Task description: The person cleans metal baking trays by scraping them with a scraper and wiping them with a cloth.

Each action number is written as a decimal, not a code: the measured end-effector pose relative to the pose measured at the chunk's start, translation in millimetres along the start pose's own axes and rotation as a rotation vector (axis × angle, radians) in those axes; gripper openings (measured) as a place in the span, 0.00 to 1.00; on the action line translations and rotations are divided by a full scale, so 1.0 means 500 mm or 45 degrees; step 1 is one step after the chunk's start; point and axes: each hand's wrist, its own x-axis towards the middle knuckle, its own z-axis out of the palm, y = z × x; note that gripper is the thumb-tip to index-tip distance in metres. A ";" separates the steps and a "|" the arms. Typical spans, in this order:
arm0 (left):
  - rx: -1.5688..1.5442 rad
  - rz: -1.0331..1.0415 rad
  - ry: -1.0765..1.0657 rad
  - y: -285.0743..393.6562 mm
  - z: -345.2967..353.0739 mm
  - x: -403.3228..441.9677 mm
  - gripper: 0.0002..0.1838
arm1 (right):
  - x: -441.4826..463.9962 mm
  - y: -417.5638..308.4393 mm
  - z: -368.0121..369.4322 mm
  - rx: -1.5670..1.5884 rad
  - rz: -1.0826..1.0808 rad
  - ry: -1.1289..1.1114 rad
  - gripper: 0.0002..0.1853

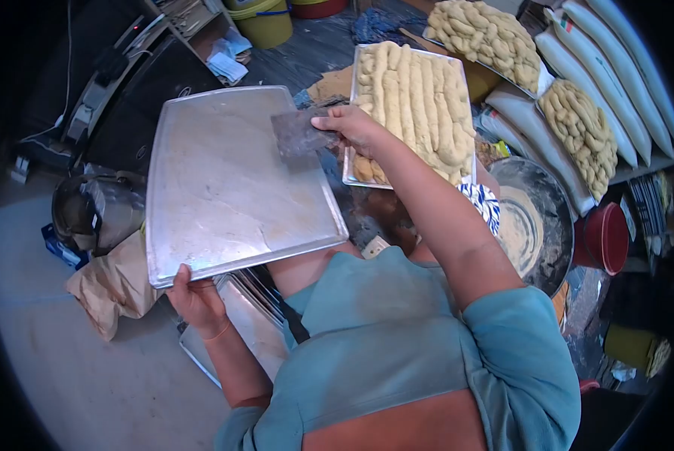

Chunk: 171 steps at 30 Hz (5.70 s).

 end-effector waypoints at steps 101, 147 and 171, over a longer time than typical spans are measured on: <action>-0.304 -0.342 0.207 -0.182 -0.005 0.114 0.34 | -0.005 0.088 0.220 -1.327 -1.187 -0.420 0.31; -0.069 0.004 -0.153 0.080 -0.078 0.035 0.32 | 0.394 -0.259 0.158 -0.406 0.070 1.086 0.29; -0.323 -0.048 -0.308 0.089 -0.086 0.039 0.36 | 0.249 -0.367 0.310 -0.681 -0.813 0.622 0.21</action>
